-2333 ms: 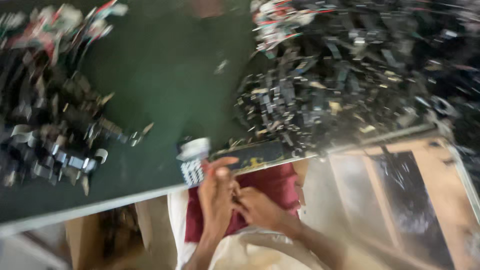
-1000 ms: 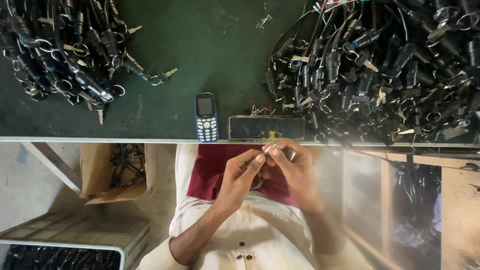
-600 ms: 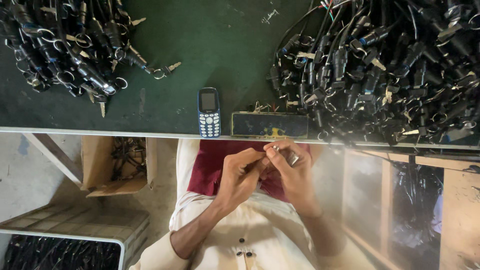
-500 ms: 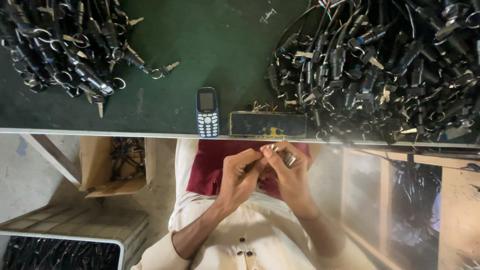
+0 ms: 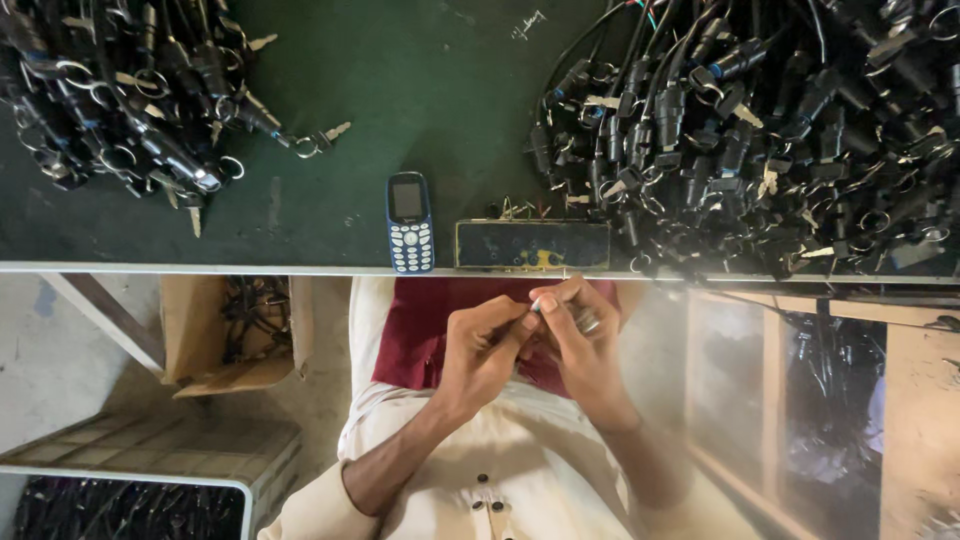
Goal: The person sits at a workbench covered with piles of black cable assemblies and joins electrical connectors: they pick up a cable, align its plug with a mating connector, press the two together by hand, and set the joined cable aside, repeating with more cables.
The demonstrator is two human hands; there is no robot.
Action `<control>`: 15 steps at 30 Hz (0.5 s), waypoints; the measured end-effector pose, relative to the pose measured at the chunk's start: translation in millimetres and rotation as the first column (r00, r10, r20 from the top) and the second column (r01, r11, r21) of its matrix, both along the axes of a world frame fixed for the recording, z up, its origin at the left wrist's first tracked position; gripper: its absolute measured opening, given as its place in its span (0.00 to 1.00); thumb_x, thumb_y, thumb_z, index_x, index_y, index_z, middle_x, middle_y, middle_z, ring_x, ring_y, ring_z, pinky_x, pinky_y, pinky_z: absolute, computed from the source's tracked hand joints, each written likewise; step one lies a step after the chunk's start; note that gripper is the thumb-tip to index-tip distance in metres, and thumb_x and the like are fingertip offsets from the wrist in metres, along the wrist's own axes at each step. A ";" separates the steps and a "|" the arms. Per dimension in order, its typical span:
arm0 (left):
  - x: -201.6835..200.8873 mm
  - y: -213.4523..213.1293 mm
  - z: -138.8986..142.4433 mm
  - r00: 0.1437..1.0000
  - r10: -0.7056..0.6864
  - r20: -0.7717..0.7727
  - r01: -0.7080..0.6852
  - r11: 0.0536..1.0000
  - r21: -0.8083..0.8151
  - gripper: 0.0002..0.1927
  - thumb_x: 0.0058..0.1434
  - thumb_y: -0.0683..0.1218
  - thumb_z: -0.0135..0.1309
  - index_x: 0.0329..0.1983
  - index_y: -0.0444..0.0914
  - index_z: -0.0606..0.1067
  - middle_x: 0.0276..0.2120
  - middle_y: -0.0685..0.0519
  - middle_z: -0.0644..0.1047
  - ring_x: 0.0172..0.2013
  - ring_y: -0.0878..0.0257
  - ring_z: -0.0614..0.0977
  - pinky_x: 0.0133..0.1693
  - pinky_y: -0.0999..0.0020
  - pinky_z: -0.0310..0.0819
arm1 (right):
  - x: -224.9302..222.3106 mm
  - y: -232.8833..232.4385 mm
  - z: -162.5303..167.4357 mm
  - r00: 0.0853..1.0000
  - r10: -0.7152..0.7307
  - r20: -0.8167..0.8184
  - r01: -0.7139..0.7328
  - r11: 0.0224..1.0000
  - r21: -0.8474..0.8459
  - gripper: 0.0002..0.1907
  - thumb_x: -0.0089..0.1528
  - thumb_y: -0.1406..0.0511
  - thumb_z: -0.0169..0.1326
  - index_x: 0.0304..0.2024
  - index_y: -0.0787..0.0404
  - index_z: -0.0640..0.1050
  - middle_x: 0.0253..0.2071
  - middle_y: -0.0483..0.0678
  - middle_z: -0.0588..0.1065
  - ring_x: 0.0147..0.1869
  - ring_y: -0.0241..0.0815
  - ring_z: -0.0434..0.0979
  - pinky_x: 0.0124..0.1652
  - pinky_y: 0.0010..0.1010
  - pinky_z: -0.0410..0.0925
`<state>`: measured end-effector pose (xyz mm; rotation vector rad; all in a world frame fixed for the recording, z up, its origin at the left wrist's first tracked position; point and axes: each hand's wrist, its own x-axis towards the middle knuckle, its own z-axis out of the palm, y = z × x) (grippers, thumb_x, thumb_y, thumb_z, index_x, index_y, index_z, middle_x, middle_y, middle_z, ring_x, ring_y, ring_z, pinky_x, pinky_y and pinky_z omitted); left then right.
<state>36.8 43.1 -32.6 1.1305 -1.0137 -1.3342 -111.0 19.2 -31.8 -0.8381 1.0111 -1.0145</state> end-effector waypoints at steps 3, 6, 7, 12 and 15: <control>0.6 1.2 -3.9 0.999 0.034 -0.005 -0.034 0.999 -0.012 0.05 0.68 0.35 0.54 0.37 0.28 0.78 0.23 0.54 0.74 0.24 0.71 0.73 0.25 0.71 0.67 | -2.5 3.6 -5.5 0.997 0.018 -0.072 -0.018 1.000 0.005 0.08 0.71 0.65 0.52 0.42 0.65 0.76 0.31 0.46 0.77 0.26 0.29 0.72 0.24 0.20 0.62; 7.3 3.5 -6.6 0.999 -0.021 0.039 0.024 0.995 -0.094 0.07 0.63 0.30 0.51 0.40 0.28 0.78 0.26 0.54 0.74 0.25 0.71 0.76 0.26 0.70 0.70 | -3.3 1.5 -7.6 0.993 0.031 -0.111 -0.038 0.998 -0.055 0.06 0.69 0.66 0.54 0.40 0.63 0.73 0.32 0.46 0.79 0.25 0.29 0.72 0.22 0.21 0.61; 9.1 3.9 -7.6 0.998 -0.040 0.049 0.044 0.995 -0.088 0.05 0.64 0.32 0.51 0.39 0.28 0.78 0.25 0.55 0.74 0.25 0.71 0.75 0.26 0.70 0.68 | -4.7 0.6 -6.4 0.990 0.071 -0.123 -0.075 0.997 -0.030 0.06 0.69 0.66 0.54 0.41 0.64 0.74 0.32 0.46 0.78 0.25 0.28 0.71 0.22 0.21 0.60; 13.5 0.4 -12.4 0.931 -0.214 -0.295 0.261 0.956 0.130 0.12 0.73 0.45 0.50 0.39 0.31 0.78 0.24 0.59 0.72 0.27 0.73 0.69 0.28 0.74 0.62 | -27.1 -7.0 9.1 0.960 0.270 -0.081 -0.261 0.960 0.102 0.16 0.65 0.68 0.55 0.55 0.64 0.77 0.28 0.39 0.71 0.25 0.25 0.65 0.24 0.18 0.58; 16.1 -2.7 -15.9 0.831 -0.238 -0.502 0.369 0.912 0.179 0.17 0.75 0.50 0.47 0.39 0.32 0.77 0.23 0.61 0.68 0.25 0.74 0.64 0.28 0.77 0.55 | -35.5 -14.3 8.6 0.950 0.303 0.069 -0.309 0.945 0.104 0.17 0.69 0.65 0.52 0.57 0.65 0.78 0.30 0.39 0.72 0.27 0.23 0.63 0.25 0.17 0.58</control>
